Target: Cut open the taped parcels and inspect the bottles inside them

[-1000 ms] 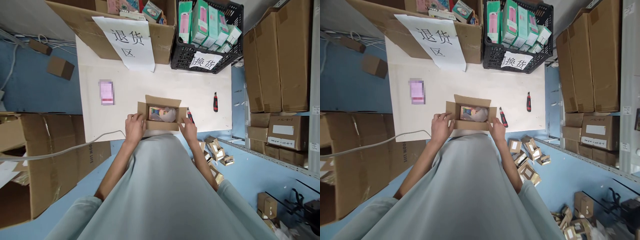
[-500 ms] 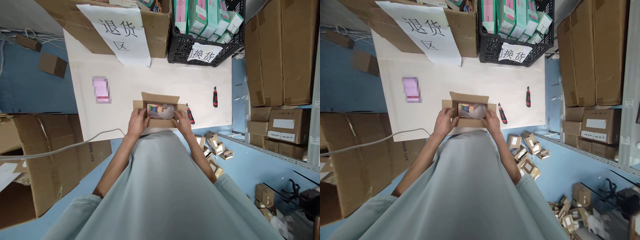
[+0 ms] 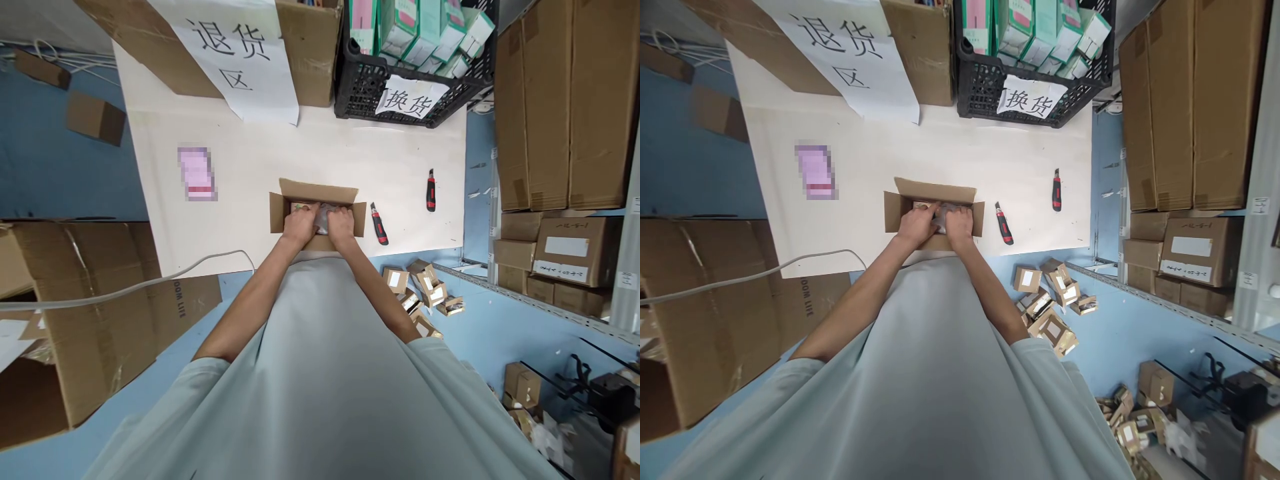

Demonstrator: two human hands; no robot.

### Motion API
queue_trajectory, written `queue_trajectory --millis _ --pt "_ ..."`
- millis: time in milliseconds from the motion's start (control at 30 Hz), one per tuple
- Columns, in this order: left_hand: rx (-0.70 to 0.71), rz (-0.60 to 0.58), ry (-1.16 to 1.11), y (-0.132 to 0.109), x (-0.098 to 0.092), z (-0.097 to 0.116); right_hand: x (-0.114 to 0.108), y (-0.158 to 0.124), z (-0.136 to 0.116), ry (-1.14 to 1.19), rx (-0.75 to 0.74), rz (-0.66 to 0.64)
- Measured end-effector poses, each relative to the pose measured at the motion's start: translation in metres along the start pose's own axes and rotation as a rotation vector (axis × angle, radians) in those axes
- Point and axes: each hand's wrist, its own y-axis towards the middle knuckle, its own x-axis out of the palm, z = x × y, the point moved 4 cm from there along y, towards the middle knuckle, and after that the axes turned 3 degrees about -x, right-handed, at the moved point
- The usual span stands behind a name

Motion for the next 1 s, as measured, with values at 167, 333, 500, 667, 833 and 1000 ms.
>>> queue_trajectory --millis 167,333,500,667,833,1000 --pt "-0.008 -0.060 0.006 0.010 0.008 -0.004 0.004 -0.009 -0.003 0.053 -0.052 -0.003" --pt "-0.018 -0.079 -0.027 0.018 0.013 0.000 0.002 -0.013 0.007 0.130 0.150 -0.015" --pt "-0.011 -0.065 -0.036 0.021 0.012 0.003 0.007 0.004 0.001 0.132 0.086 -0.081" --pt "-0.009 -0.062 -0.035 0.020 0.011 0.002 0.012 0.013 0.001 0.108 0.030 -0.104" --pt "0.008 -0.084 -0.037 0.019 0.014 -0.001 0.015 -0.003 0.003 0.115 -0.026 -0.100" --pt "0.020 -0.092 -0.014 0.026 0.019 0.002 0.012 -0.022 0.005 0.124 -0.026 -0.089"
